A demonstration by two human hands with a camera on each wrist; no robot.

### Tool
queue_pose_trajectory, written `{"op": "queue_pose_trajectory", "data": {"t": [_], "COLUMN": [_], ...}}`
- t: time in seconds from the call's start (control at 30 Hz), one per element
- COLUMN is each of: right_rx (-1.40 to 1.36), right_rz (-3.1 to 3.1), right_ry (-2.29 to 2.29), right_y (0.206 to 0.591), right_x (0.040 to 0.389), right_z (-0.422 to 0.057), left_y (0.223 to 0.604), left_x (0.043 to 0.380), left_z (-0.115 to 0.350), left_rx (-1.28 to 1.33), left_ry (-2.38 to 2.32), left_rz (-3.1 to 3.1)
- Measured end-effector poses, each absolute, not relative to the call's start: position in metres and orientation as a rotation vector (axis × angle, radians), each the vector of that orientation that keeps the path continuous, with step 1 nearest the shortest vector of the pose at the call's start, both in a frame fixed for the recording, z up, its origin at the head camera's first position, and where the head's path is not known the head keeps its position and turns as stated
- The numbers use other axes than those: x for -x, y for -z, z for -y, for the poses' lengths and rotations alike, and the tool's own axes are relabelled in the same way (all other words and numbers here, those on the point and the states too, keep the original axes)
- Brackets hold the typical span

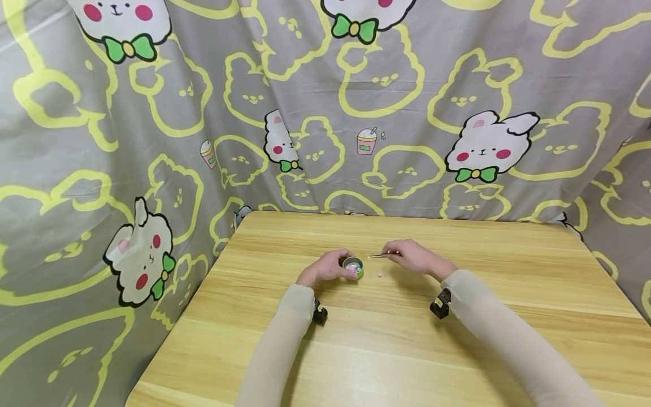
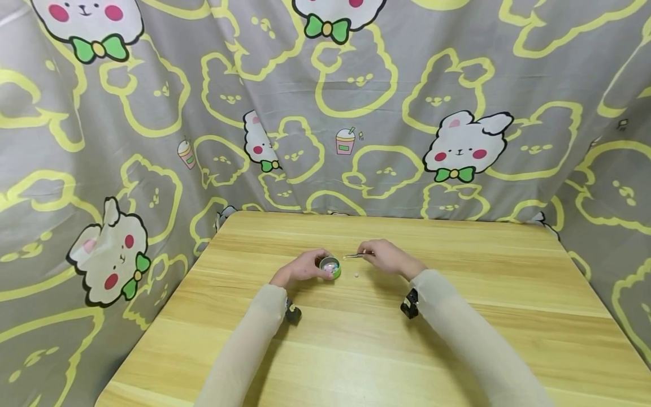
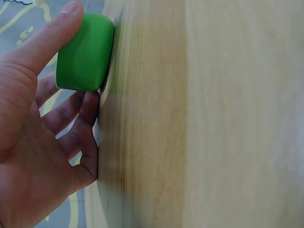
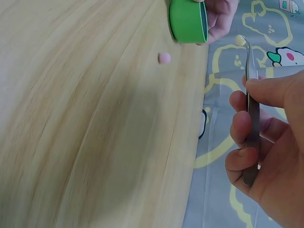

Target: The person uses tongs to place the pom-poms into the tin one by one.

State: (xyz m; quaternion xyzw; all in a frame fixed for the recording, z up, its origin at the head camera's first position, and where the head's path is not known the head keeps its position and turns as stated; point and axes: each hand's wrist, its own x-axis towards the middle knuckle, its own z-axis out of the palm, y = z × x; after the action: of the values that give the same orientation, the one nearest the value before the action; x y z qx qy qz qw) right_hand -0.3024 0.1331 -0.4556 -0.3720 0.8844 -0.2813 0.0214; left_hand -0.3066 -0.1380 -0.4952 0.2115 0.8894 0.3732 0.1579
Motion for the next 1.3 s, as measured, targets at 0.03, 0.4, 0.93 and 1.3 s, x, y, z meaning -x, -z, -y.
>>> {"op": "queue_pose_trajectory", "data": {"t": [0.03, 0.4, 0.93, 1.3], "right_rx": [1.157, 1.219, 1.236, 1.164], "right_rz": [-2.747, -2.731, -2.696, -2.702], "right_ry": [0.869, 0.858, 0.810, 0.808], "right_y": [0.456, 0.463, 0.468, 0.465], "right_x": [0.303, 0.309, 0.312, 0.311], "right_z": [-0.132, -0.119, -0.102, -0.097], "left_y": [0.495, 0.496, 0.492, 0.494], "left_x": [0.307, 0.306, 0.304, 0.305], "left_z": [0.138, 0.137, 0.138, 0.138], "left_rx": [-0.605, -0.616, -0.611, -0.603], "left_ry": [-1.065, -1.059, -1.100, -1.098], "left_rz": [-2.549, -2.558, -2.524, -2.528]}}
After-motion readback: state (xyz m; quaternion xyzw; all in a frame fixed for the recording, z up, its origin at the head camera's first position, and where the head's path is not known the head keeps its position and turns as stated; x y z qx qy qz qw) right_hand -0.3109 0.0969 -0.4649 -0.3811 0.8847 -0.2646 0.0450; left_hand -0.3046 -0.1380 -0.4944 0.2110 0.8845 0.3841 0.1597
